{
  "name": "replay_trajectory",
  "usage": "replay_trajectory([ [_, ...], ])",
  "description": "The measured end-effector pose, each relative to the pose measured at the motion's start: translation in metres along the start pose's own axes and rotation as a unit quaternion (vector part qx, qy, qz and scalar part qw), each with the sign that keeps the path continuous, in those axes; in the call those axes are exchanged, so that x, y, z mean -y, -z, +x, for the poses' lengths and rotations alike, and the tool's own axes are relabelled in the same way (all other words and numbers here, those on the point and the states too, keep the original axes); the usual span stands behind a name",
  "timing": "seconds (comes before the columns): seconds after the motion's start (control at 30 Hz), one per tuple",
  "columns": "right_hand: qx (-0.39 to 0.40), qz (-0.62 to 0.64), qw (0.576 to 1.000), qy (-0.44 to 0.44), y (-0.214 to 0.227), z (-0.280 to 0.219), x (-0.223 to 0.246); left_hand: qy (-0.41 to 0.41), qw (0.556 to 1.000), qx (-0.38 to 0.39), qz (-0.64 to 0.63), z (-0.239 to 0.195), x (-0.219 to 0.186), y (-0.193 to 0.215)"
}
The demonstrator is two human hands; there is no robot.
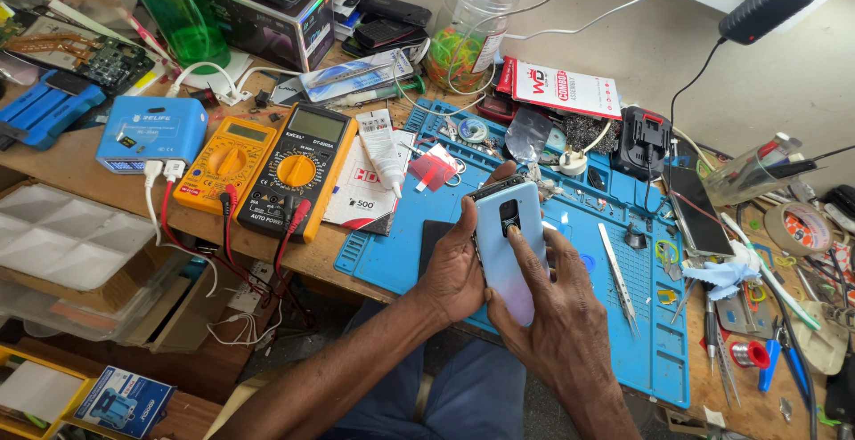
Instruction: The person removes the back cover of a smartphone using a plastic pry tool, then uses a screwdriver to remove screws from the camera module area. The back cover is reattached, and the person continues to adjust the camera module with the screwdriver.
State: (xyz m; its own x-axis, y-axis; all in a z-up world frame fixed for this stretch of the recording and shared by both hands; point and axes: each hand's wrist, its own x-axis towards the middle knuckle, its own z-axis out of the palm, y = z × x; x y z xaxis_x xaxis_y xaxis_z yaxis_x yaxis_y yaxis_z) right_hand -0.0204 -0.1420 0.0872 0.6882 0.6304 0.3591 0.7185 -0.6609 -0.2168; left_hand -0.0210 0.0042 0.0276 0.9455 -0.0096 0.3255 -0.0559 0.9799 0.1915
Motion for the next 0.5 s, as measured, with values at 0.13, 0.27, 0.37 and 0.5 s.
replay_trajectory([
  [0.13,-0.006,-0.001,1.0,-0.005,-0.005,-0.001,-0.003,-0.012,1.0,-0.009,0.021,0.002,0.0,-0.001],
  [0.27,-0.04,0.021,0.999,-0.013,-0.011,0.0,-0.005,-0.055,0.995,-0.035,0.07,0.006,0.003,-0.003],
  [0.37,-0.067,0.012,0.998,0.004,-0.015,-0.002,-0.005,-0.07,0.991,-0.085,0.077,0.005,0.005,0.0],
  [0.5,-0.06,0.023,0.998,0.011,-0.015,-0.001,-0.005,-0.081,0.989,-0.111,0.051,0.005,0.006,0.007],
])
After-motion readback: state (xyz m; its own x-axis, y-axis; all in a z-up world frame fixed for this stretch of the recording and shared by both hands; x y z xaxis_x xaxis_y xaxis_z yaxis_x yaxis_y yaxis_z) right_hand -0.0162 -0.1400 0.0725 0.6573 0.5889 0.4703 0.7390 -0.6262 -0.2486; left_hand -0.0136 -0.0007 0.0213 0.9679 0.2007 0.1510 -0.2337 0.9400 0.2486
